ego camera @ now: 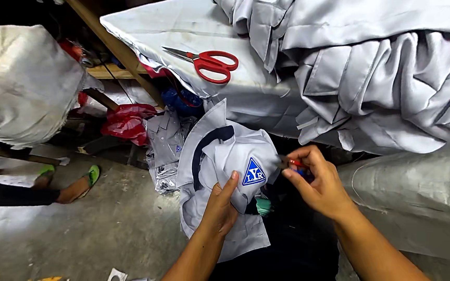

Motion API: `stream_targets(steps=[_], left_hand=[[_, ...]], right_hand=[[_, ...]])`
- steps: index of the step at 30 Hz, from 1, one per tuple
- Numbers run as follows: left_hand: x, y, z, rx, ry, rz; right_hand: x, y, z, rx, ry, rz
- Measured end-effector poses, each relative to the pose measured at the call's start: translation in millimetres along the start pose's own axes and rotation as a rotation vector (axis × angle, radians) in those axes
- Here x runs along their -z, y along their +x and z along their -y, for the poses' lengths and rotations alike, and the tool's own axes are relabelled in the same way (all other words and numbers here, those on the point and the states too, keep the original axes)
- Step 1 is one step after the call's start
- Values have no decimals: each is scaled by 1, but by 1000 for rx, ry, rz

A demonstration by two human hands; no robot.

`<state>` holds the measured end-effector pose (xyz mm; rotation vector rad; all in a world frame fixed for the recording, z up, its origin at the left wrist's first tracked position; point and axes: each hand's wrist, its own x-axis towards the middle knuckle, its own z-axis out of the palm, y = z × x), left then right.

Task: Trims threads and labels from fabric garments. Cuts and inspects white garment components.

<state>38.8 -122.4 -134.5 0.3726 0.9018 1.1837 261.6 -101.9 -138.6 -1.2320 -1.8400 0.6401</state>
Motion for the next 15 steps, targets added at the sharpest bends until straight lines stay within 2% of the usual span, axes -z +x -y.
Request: stream_targets(steps=[4, 15], left_hand=[[-7, 2, 5, -73, 101, -40], [-9, -5, 12, -79, 107, -36]], right_hand=[[-6, -14, 7, 163, -29, -35], [-23, -18, 2, 120, -30, -76]])
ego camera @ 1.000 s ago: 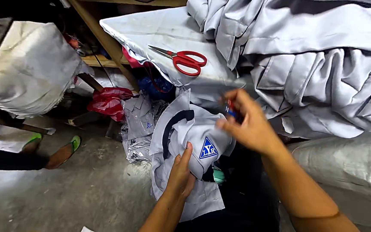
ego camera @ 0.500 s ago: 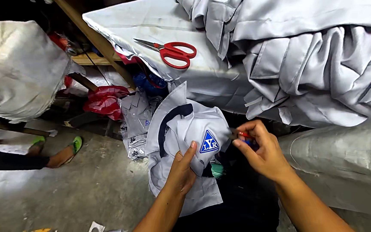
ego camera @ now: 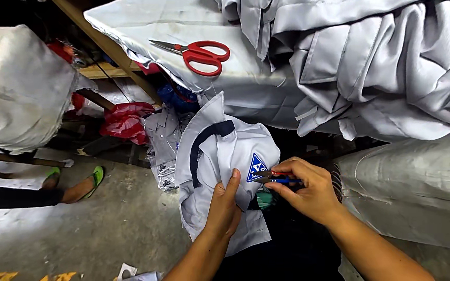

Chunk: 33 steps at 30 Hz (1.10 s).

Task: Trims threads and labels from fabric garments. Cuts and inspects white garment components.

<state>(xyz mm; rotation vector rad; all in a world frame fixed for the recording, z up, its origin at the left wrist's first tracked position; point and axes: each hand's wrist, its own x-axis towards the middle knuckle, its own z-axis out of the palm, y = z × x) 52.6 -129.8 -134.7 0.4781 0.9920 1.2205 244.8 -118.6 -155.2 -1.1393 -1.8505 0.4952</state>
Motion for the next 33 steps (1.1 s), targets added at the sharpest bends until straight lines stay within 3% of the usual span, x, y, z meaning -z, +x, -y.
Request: stream_targets(steps=[25, 29, 33], left_hand=[[1, -3, 7, -9, -16, -3], [-3, -3, 12, -56, -4, -54], [-3, 0, 19, -107, -2, -129]], right_hand=[[-9, -4, -9, -21, 1, -33], [-21, -12, -7, -106, 96, -91], [-27, -16, -5, -57, 57, -143]])
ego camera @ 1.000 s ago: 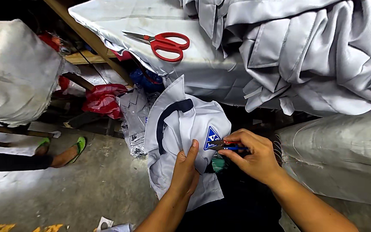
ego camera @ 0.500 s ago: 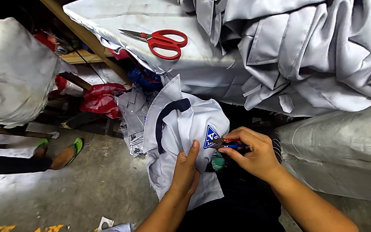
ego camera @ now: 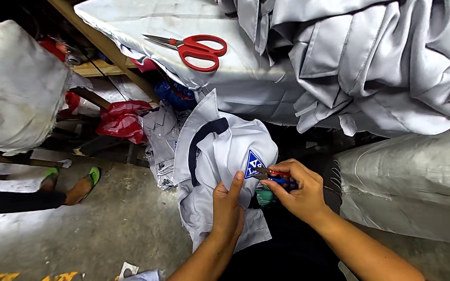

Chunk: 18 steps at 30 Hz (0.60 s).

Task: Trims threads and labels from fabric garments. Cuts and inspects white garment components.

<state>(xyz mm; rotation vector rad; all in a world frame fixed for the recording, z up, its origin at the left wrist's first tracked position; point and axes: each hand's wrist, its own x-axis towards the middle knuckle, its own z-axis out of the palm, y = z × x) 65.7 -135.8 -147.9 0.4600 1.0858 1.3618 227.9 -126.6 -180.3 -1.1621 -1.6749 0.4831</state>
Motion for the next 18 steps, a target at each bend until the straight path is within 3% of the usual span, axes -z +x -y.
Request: stream_targets(steps=[7, 18], left_hand=[[1, -1, -4, 90, -31, -19], [5, 3, -2, 74, -33, 18]], right_hand=[[-1, -3, 3, -27, -3, -20], [-1, -1, 2, 12, -29, 7]])
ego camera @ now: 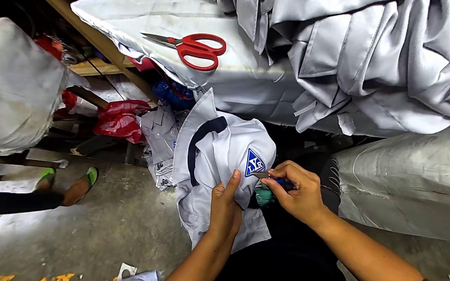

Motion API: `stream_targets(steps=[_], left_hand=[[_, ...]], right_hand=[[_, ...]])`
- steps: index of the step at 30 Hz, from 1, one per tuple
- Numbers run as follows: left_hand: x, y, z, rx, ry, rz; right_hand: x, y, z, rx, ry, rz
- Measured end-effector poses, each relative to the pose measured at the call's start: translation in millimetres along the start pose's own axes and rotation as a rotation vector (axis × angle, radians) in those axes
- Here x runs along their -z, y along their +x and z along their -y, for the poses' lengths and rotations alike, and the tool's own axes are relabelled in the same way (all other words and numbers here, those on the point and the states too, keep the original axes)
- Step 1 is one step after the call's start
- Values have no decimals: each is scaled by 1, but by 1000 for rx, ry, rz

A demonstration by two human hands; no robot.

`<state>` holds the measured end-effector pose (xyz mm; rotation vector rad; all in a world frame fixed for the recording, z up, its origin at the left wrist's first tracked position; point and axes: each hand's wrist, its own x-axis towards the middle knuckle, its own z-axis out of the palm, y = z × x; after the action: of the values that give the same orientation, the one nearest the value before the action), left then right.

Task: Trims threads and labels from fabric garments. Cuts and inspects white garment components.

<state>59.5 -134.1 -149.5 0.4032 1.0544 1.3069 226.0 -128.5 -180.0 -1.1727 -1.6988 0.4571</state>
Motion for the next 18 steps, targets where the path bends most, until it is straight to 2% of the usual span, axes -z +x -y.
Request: stream_targets(steps=[4, 14, 18], left_hand=[[1, 0, 0, -4, 4, 6], [0, 0, 2, -15, 12, 15], [1, 1, 1, -19, 31, 20]], right_hand=[[2, -1, 1, -25, 21, 34], [-1, -1, -2, -3, 16, -14], [2, 0, 0, -85, 127, 17]])
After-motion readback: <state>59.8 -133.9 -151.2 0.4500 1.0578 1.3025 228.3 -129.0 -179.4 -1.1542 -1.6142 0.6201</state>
